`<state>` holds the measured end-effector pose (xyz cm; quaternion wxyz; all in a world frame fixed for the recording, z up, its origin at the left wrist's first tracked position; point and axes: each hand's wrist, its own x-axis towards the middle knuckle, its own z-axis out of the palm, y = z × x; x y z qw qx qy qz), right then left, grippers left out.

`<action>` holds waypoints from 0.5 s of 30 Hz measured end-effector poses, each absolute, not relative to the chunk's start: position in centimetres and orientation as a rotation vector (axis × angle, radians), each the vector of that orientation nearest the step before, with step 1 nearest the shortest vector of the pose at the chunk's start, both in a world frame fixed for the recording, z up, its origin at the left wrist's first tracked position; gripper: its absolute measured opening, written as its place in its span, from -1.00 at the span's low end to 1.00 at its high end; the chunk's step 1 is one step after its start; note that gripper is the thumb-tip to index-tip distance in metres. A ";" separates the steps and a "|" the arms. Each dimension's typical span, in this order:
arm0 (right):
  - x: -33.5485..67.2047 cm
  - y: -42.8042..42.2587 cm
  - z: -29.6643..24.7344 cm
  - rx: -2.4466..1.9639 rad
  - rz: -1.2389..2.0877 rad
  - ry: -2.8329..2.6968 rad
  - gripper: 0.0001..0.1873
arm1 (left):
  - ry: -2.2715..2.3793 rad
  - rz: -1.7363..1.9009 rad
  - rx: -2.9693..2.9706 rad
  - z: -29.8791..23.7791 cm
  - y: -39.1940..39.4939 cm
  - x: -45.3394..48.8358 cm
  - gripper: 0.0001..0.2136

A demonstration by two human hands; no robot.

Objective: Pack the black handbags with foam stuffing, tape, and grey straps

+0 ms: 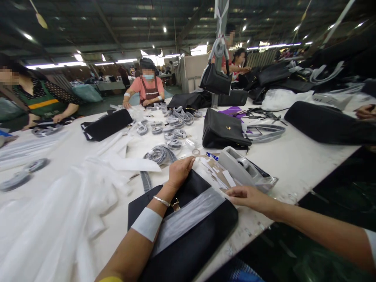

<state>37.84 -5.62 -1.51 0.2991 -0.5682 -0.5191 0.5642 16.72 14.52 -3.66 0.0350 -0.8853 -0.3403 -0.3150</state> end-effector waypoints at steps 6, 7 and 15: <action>36.7 -6.4 -2.0 -1.416 1.572 -1.177 -0.55 | -1.054 -0.968 -2.720 -3.6 14.5 16.8 -0.68; 37.0 -6.2 -1.8 -1.441 1.558 -1.254 -0.56 | -1.048 -0.963 -2.723 -3.5 14.4 16.8 -0.69; 38.4 -4.7 1.9 -1.758 0.867 -2.438 -0.81 | -0.963 -0.959 -2.776 -3.5 14.0 16.7 -0.69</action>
